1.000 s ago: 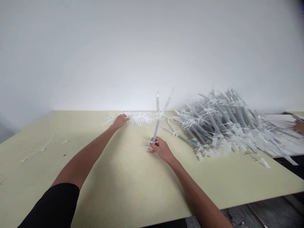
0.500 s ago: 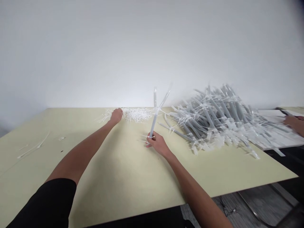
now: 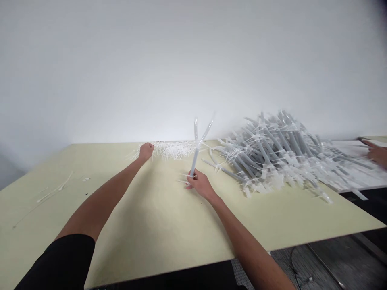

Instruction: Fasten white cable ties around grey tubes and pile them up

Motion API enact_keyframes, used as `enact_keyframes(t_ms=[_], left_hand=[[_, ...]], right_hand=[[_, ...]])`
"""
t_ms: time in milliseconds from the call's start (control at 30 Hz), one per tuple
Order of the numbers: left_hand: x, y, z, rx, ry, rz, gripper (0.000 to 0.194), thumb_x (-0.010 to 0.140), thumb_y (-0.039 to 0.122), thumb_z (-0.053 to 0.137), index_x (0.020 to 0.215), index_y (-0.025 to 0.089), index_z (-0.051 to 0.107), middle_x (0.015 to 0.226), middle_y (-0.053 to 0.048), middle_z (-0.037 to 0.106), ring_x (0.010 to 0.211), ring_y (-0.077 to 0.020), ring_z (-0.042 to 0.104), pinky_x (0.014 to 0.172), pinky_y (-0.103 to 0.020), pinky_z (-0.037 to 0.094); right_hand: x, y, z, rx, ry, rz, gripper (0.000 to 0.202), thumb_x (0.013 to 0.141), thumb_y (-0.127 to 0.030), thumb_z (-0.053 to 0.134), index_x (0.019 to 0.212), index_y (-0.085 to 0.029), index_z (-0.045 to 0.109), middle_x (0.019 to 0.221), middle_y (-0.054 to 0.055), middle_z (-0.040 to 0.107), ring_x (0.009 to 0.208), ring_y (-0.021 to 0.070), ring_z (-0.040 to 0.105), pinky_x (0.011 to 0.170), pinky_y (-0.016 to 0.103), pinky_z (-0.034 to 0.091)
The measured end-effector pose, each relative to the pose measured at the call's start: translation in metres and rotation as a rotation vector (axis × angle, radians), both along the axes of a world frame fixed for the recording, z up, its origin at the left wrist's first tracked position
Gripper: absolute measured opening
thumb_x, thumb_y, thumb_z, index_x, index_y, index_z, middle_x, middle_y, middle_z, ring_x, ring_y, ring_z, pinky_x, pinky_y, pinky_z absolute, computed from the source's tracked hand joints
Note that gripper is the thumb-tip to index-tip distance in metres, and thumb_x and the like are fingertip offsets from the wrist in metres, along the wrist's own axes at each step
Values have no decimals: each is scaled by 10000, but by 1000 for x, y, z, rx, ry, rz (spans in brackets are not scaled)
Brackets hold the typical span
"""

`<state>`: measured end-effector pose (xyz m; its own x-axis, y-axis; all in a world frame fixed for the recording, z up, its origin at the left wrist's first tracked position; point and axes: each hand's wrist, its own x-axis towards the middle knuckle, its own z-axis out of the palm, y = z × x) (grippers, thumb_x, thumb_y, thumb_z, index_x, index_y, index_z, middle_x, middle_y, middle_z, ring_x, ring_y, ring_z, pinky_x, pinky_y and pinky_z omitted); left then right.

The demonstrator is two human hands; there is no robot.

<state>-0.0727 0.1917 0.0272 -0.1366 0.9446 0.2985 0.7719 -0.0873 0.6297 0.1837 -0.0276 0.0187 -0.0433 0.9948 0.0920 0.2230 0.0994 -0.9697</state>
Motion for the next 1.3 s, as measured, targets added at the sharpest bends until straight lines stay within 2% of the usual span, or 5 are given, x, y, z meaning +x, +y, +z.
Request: enact_keyframes(t_ms=[200, 333, 633, 800, 1300], left_hand=[[1, -4, 2, -13, -227, 40, 103, 703, 242, 526, 727, 151, 566, 602, -37, 605, 707, -198, 604, 699, -303, 442], [10, -23, 9, 11, -428, 10, 104, 723, 241, 514, 737, 139, 530, 769, -51, 632, 691, -150, 628, 657, -263, 477], [34, -142, -10, -33, -815, -243, 178, 727, 258, 573, 837, 119, 555, 800, -68, 640, 768, -174, 657, 728, -302, 536], [45, -187, -18, -111, -949, -245, 251, 768, 326, 535, 861, 100, 592, 805, -107, 664, 796, -192, 654, 778, -343, 531], [27, -187, -26, -27, -712, -204, 282, 790, 339, 479, 930, 142, 622, 866, -70, 659, 806, -162, 626, 729, -284, 501]], right_hand=[[0, -1, 2, 4, 0, 2, 129, 731, -289, 529, 797, -184, 492, 711, -22, 495, 643, 125, 609, 565, 295, 587], [0, 0, 1, -2, 4, -1, 146, 723, -300, 542, 797, -186, 491, 710, -26, 503, 634, 120, 609, 569, 292, 587], [-4, -2, 2, 45, 32, 72, 216, 715, -358, 576, 823, -186, 503, 732, -22, 518, 672, 125, 608, 615, 318, 590], [-5, 1, -1, 41, 73, 108, 272, 688, -389, 611, 845, -184, 525, 747, -16, 527, 683, 130, 610, 635, 333, 589], [-8, -1, -1, -33, 154, 140, 462, 652, -356, 671, 1064, -201, 531, 761, -24, 474, 660, 166, 650, 597, 338, 594]])
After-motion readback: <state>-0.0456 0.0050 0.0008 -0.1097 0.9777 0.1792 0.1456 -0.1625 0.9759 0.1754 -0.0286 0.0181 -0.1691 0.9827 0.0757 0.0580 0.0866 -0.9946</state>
